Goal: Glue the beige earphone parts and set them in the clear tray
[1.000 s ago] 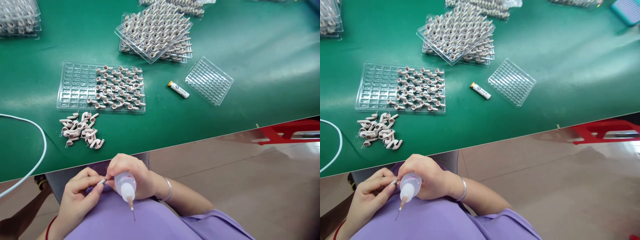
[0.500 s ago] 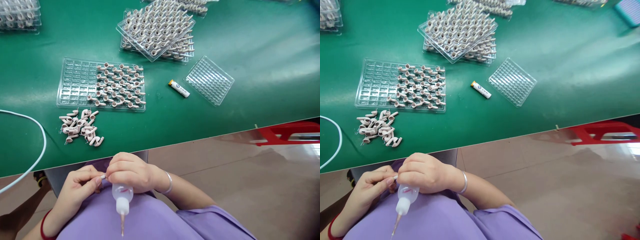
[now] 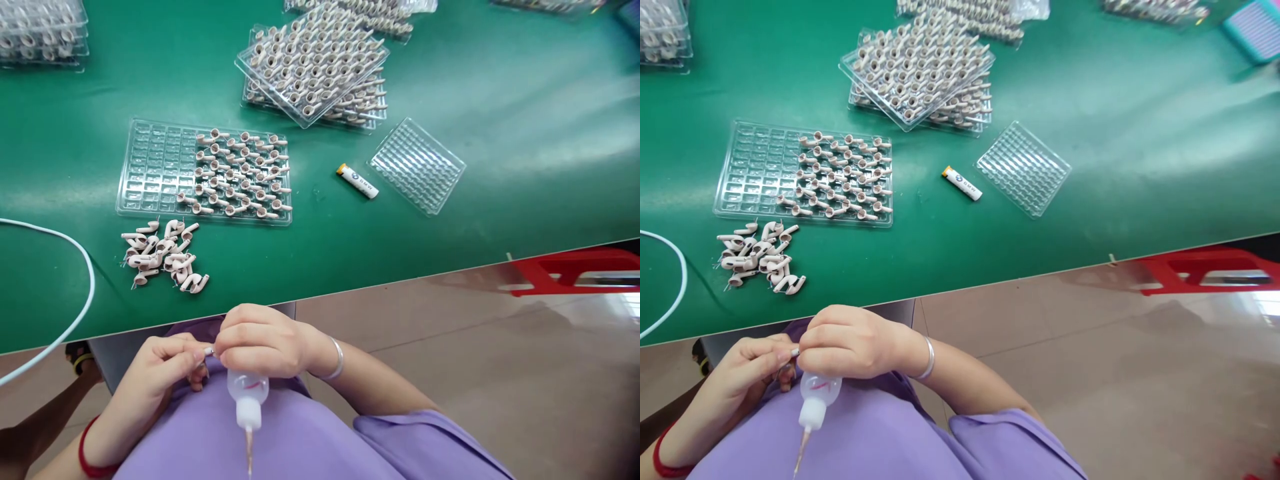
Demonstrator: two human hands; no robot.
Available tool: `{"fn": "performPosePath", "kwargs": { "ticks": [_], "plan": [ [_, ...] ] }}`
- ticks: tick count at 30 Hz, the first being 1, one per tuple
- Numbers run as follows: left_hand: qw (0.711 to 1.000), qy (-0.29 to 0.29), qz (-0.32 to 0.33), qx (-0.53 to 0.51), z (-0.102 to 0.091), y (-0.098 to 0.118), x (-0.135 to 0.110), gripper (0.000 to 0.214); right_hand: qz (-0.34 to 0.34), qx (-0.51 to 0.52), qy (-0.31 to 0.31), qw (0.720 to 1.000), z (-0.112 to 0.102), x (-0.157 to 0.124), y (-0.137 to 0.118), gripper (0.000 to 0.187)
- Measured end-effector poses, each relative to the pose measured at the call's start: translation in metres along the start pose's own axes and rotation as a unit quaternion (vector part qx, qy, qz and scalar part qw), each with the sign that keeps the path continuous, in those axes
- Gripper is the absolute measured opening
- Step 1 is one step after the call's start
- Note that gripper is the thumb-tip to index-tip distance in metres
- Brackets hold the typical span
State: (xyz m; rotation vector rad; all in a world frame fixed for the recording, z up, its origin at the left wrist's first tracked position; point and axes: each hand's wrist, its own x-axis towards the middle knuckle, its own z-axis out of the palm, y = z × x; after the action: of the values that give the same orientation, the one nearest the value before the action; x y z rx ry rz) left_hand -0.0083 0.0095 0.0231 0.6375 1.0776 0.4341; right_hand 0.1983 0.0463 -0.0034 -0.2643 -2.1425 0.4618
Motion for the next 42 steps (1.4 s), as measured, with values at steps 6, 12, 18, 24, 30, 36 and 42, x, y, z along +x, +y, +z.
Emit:
{"fn": "performPosePath", "kwargs": {
  "ticks": [6,12,18,24,30,36,42],
  "plan": [
    [1.000,-0.015,0.011,0.012,0.001,0.003,0.000,0.030,-0.027,0.008,-0.017,0.999,-0.006,0.003,0.003,0.007],
    [0.997,-0.011,0.042,0.055,-0.002,0.002,-0.004,0.031,0.035,0.065,0.030,0.997,-0.001,0.000,0.004,0.005],
    [0.981,0.011,0.104,0.162,-0.004,0.005,-0.008,0.027,0.340,0.225,0.214,0.888,0.012,-0.001,-0.016,0.033],
    [0.976,0.015,0.123,0.179,-0.001,0.009,-0.009,0.025,0.407,0.348,0.234,0.812,0.018,0.004,-0.025,0.037],
    [0.978,0.005,0.123,0.169,-0.001,0.007,-0.011,0.027,0.420,0.414,0.235,0.773,0.023,0.003,-0.024,0.038],
    [0.985,0.000,0.110,0.129,-0.001,0.004,-0.007,0.029,0.436,0.441,0.226,0.751,0.029,0.003,-0.026,0.040],
    [0.995,0.089,0.044,-0.032,0.000,-0.004,-0.006,0.023,0.469,0.396,0.143,0.776,0.010,0.001,-0.031,0.052]
  ]
}}
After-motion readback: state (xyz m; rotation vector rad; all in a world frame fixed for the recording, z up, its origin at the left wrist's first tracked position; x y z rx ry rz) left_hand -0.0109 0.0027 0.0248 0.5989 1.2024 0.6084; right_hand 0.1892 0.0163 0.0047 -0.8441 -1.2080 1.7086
